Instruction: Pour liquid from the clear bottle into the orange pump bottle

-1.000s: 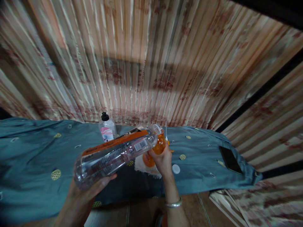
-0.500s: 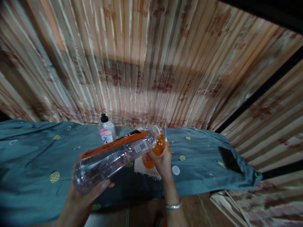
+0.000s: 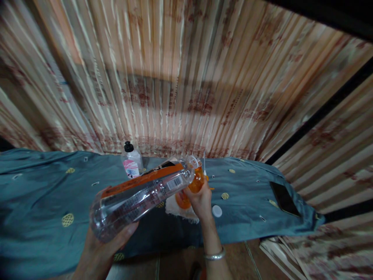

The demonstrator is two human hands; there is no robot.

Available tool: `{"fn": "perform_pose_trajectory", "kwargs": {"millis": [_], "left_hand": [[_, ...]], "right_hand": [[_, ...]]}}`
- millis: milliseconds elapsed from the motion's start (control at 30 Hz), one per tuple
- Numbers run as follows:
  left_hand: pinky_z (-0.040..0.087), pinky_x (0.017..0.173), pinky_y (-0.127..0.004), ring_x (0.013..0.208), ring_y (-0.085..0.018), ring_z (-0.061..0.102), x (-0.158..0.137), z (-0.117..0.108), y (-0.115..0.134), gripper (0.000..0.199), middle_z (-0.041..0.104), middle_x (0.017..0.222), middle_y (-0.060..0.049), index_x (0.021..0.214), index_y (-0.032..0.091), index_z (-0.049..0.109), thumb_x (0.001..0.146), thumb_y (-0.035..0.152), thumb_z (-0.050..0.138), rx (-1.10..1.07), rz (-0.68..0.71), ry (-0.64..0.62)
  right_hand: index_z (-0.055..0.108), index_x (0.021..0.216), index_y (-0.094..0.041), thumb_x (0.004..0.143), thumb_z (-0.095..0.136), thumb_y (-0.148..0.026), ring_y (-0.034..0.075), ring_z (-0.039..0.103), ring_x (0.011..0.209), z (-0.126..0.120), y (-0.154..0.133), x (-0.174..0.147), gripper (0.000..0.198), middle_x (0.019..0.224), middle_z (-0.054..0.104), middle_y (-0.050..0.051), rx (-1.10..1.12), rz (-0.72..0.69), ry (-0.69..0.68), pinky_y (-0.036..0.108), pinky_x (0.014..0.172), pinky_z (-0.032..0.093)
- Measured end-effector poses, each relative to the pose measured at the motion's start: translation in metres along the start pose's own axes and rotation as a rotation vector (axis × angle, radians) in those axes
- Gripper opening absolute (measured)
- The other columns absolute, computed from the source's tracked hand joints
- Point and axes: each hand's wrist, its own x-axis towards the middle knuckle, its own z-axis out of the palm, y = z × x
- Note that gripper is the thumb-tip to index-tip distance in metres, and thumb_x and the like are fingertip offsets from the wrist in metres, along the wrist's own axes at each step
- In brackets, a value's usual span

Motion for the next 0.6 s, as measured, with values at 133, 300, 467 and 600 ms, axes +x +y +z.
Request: {"fn": "perform_pose_trajectory", "kwargs": {"millis": [133,300,467,600], "left_hand": [[0.057,0.1,-0.041,0.126,-0.032,0.063,-0.0024,0.0016,0.0075,0.1,0.062,0.138,-0.007,0.142,0.032,0.048,0.056,0.044,0.096,-0.016,-0.047,-0.029],[0.056,0.102,-0.042,0.13,-0.034,0.06,-0.0029,0.0012,0.0088,0.1,0.06,0.14,-0.008,0.143,0.03,0.046,0.057,0.044,0.095,0.017,-0.046,-0.035],[0.051,0.109,-0.048,0.134,-0.036,0.057,-0.0015,0.0007,0.0046,0.104,0.059,0.141,-0.009,0.144,0.029,0.047,0.054,0.047,0.096,0.02,-0.02,-0.012],[0.054,0.105,-0.045,0.128,-0.034,0.061,-0.0008,0.0008,0.0042,0.102,0.062,0.138,-0.009,0.143,0.03,0.047,0.054,0.044,0.096,-0.001,-0.014,-0.022]], "right_hand": [[0.066,0.113,-0.019,0.064,0.087,-0.041,0.031,0.079,0.096,0.0003,-0.002,0.0002,0.057,0.106,0.082,0.01,0.019,0.008,-0.009,0.044,0.086,0.064],[0.065,0.112,-0.018,0.062,0.087,-0.041,0.031,0.078,0.097,0.0005,-0.002,0.0007,0.059,0.107,0.081,0.012,0.002,0.01,0.003,0.046,0.087,0.064],[0.065,0.113,-0.018,0.064,0.085,-0.041,0.031,0.078,0.095,0.0007,-0.0035,0.0005,0.058,0.106,0.081,0.012,-0.003,0.009,-0.006,0.044,0.085,0.064],[0.066,0.113,-0.019,0.063,0.086,-0.043,0.031,0.078,0.097,0.0005,-0.0022,0.0007,0.059,0.107,0.081,0.012,-0.016,0.012,0.004,0.045,0.087,0.063]]}}
